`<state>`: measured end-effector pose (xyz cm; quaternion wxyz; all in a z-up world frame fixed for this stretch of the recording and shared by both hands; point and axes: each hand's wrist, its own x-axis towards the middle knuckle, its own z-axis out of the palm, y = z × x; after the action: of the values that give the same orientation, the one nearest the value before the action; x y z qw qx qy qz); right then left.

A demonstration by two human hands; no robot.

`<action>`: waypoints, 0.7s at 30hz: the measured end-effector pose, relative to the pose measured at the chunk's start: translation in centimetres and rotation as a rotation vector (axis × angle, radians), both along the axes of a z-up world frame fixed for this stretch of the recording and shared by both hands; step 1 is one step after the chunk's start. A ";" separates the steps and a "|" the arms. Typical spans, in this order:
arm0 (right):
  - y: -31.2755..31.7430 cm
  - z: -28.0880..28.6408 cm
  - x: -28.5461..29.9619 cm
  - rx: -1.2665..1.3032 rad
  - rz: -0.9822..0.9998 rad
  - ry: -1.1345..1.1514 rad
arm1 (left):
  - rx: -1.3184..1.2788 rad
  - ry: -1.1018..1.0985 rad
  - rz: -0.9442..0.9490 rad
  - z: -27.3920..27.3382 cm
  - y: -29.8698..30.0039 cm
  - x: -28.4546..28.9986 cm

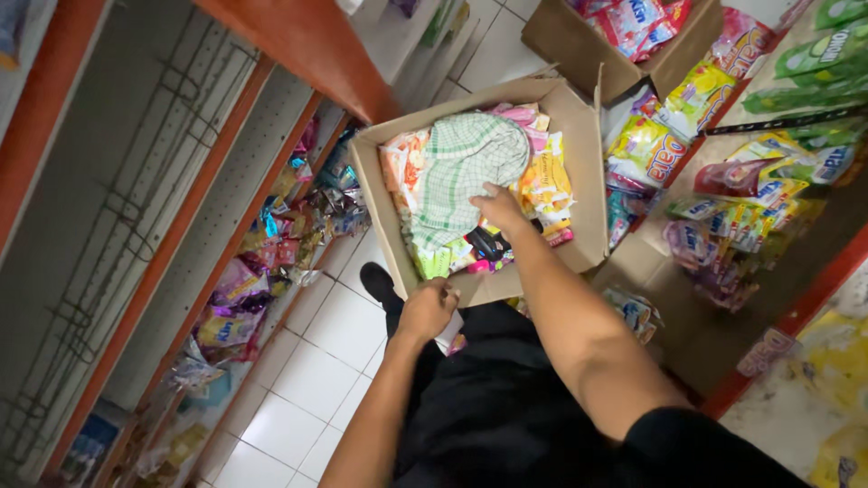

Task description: The person stocks a shelf in a convenience store by scanning small sachets and packets with a handheld barcode scanner and then placing them onto the shelves or into a storage box.

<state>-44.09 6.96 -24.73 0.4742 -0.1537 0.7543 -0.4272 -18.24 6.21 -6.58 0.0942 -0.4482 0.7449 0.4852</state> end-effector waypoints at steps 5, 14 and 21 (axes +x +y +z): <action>2.4 7.2 -2.5 -0.228 -0.436 -0.052 | 0.025 0.028 0.076 -1.9 0.3 -2.2; 15.2 24.9 -7.7 -0.680 -0.607 -0.233 | 0.063 -0.158 -0.293 -14.9 4.8 -11.7; 22.7 28.0 -4.4 -0.584 -0.736 -0.210 | -0.087 -0.439 -0.307 -22.2 7.4 -13.5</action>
<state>-48.44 29.64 3.26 0.3020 0.0407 0.5553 -0.7738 -31.73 13.57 -28.80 0.3063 -0.4282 0.7860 0.3240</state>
